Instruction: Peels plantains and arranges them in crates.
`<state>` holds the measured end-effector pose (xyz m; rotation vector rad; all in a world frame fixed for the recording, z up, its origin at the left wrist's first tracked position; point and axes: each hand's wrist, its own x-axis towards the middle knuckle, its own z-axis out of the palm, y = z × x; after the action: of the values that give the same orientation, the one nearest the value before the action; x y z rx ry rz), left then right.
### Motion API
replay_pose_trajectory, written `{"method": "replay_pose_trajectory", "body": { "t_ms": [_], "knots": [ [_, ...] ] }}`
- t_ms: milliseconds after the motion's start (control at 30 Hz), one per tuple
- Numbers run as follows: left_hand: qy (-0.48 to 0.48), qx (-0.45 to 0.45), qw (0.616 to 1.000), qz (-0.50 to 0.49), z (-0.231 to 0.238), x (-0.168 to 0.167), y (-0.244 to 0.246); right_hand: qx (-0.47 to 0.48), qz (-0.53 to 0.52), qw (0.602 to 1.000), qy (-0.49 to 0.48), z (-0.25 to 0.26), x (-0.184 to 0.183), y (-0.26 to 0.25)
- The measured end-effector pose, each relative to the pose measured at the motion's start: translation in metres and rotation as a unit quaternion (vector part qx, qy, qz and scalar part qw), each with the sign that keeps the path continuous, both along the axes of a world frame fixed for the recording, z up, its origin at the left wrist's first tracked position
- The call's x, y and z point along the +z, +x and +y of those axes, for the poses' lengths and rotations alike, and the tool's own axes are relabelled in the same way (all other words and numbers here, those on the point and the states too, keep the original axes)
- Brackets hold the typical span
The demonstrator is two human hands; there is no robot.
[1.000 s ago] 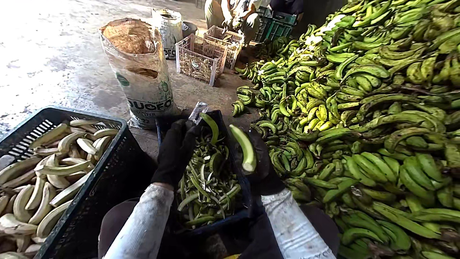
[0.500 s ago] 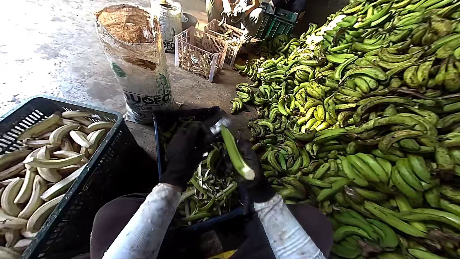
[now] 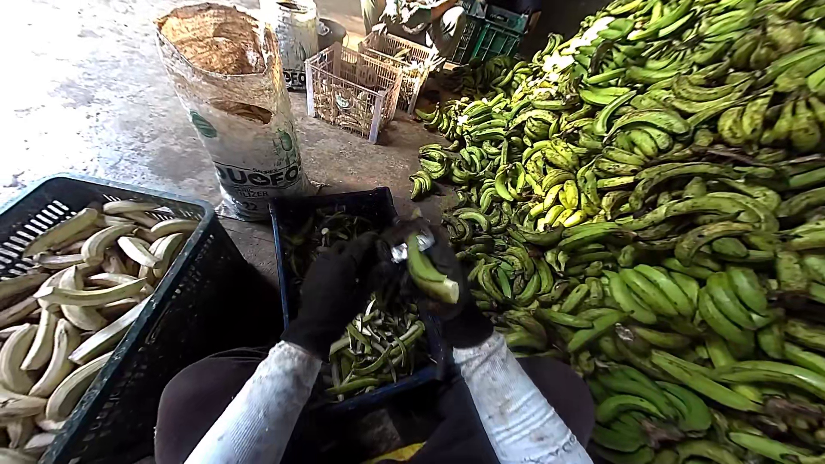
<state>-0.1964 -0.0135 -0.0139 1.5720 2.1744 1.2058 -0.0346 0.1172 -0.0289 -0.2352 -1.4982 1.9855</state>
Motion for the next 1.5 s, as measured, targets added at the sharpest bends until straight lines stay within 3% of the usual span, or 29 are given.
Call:
{"method": "replay_pose_trajectory", "body": {
  "t_ms": [100,167,233,333,500,633,733,800,933,1033,1133,1233,1333,1433,1500],
  "knots": [
    [0.015,0.086,0.995,-0.046,0.003,0.006,-0.026,0.080,-0.051,0.985,-0.142,-0.014,-0.001,-0.005],
    [0.037,0.070,0.993,-0.090,-0.003,0.014,-0.021,0.002,-0.051,0.991,-0.122,-0.013,0.003,-0.005],
    [0.067,0.011,0.987,-0.143,-0.005,0.010,-0.001,-0.134,-0.029,0.990,-0.034,-0.003,0.005,-0.008],
    [0.076,-0.055,0.974,-0.207,-0.009,-0.003,0.037,-0.306,0.029,0.951,-0.007,0.008,0.015,-0.020],
    [0.116,-0.024,0.980,-0.158,-0.010,-0.005,0.064,-0.385,0.059,0.921,-0.011,-0.008,0.032,-0.024],
    [0.101,-0.003,0.991,-0.088,-0.006,-0.013,0.045,-0.342,-0.025,0.939,0.022,-0.003,0.034,-0.020],
    [0.063,0.027,0.998,-0.010,0.000,-0.012,0.023,-0.171,-0.095,0.971,0.136,0.004,0.031,-0.004],
    [0.039,0.034,0.999,0.010,0.005,-0.011,0.004,-0.046,-0.134,0.971,0.191,0.004,0.031,0.005],
    [-0.038,0.059,0.996,-0.051,0.008,-0.009,-0.021,0.109,-0.257,0.957,0.084,-0.009,0.040,0.001],
    [-0.033,0.048,0.997,-0.053,0.006,-0.006,-0.017,0.023,-0.214,0.976,0.018,-0.004,0.028,0.003],
    [0.030,0.015,0.999,0.029,0.006,-0.018,0.005,-0.047,-0.043,0.991,-0.119,0.008,0.019,-0.002],
    [0.070,-0.004,0.994,0.078,0.003,-0.023,0.026,-0.049,0.136,0.958,-0.247,0.017,0.020,-0.008],
    [0.113,0.025,0.984,0.134,0.002,-0.027,0.034,-0.069,0.202,0.922,-0.324,0.020,0.021,-0.011],
    [0.098,0.047,0.983,0.147,0.000,-0.025,0.035,-0.123,0.174,0.926,-0.312,0.018,0.024,-0.013],
    [0.078,0.036,0.989,0.120,0.000,-0.023,0.031,-0.136,0.092,0.966,-0.200,0.013,0.021,-0.008]
  ]
}}
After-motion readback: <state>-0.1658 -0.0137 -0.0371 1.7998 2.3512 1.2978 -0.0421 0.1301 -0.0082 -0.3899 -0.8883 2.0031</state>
